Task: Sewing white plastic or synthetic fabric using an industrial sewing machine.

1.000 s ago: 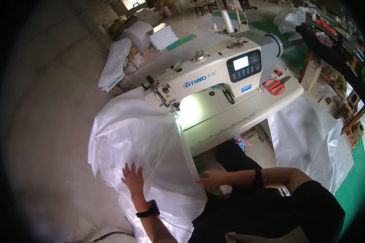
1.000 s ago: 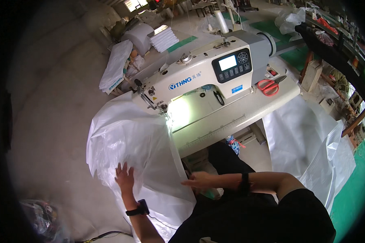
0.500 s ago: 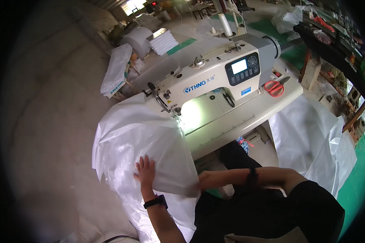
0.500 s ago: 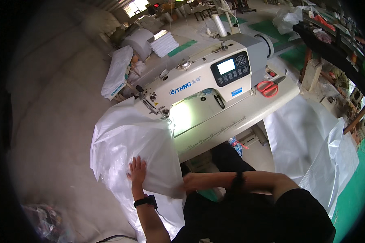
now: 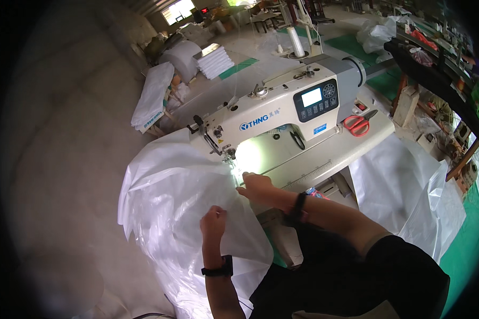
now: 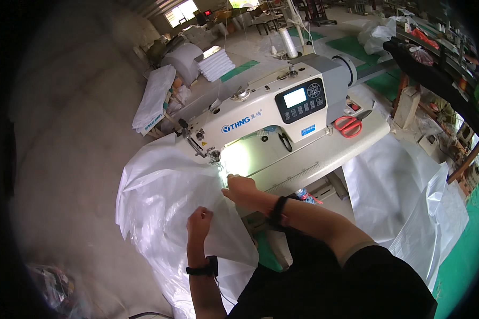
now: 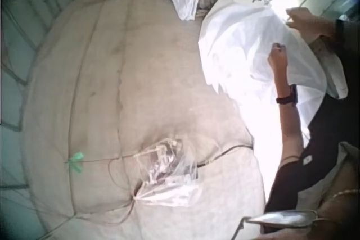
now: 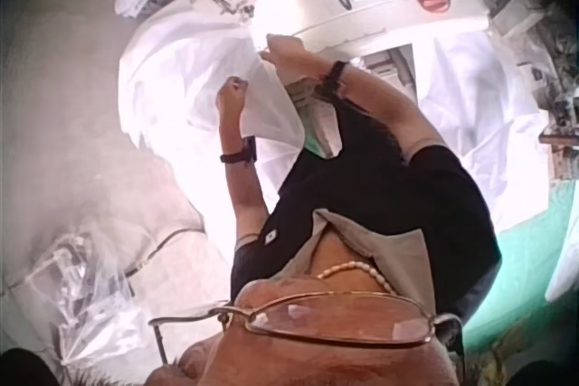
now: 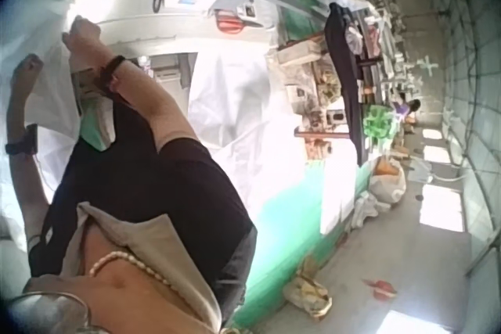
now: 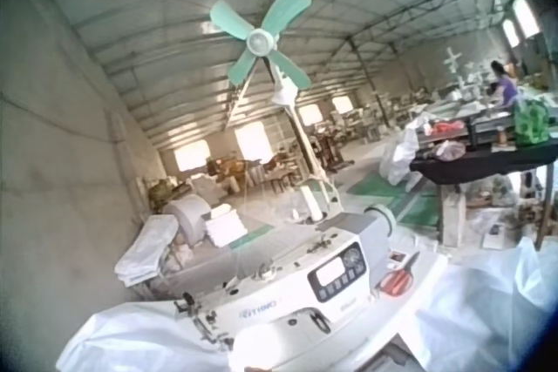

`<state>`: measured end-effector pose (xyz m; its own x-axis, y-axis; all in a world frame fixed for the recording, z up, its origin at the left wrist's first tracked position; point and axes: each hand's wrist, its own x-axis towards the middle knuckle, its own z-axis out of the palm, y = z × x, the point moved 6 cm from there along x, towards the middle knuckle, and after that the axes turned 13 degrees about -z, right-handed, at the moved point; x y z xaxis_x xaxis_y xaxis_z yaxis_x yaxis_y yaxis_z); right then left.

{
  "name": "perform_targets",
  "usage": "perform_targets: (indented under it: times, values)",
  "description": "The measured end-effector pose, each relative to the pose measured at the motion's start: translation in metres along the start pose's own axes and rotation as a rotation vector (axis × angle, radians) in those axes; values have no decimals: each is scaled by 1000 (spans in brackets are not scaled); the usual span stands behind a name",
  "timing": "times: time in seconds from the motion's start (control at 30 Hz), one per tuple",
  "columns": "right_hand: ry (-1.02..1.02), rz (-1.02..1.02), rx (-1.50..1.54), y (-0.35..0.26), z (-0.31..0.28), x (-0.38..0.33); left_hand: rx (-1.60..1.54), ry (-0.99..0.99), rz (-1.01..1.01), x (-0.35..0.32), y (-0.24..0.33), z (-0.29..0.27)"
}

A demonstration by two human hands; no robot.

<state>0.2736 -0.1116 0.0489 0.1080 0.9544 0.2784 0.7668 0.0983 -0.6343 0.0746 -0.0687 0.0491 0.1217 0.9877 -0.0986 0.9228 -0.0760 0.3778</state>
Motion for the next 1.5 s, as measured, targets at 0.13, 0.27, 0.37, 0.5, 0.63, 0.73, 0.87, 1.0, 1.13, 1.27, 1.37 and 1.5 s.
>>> perform_targets:
  times: [0.13, 0.27, 0.37, 0.5, 0.63, 0.73, 0.87, 1.0, 1.13, 1.27, 1.37, 1.5]
  values:
    - [-131, 38, -76, 10, 24, 28, 52, 36, 216, -42, 34, 3]
    - [-87, 115, -2, 6, 29, 32, 119, 86, 280, -65, 49, 13]
    - [-5, 183, 23, 1, 27, 32, 44, -5, 340, -68, 50, 30]
    - [-35, 127, -76, 4, 34, 36, 101, -118, 468, -46, 58, 31]
    - [11, 101, -129, 2, 30, 24, 202, 135, 397, 9, 80, -29]
    - [16, 47, -143, -4, 34, 23, 198, 565, 795, 40, 94, -47]
    - [31, 63, -137, 2, 35, 24, 332, 759, 959, 60, 109, -25]
    - [30, 48, -124, 1, 31, 21, 302, 458, 858, 79, 95, 6]
    - [19, -5, -177, -8, 31, 13, 356, 295, 646, 92, 80, 13]
    - [19, -44, -243, -15, 30, 7, 156, 295, 896, 66, 102, 8]
    - [35, -81, -201, -20, 28, 7, 20, 83, 770, 75, 93, 18]
    - [-37, -98, -207, -16, 24, 10, 72, 75, 752, 76, 88, 22]
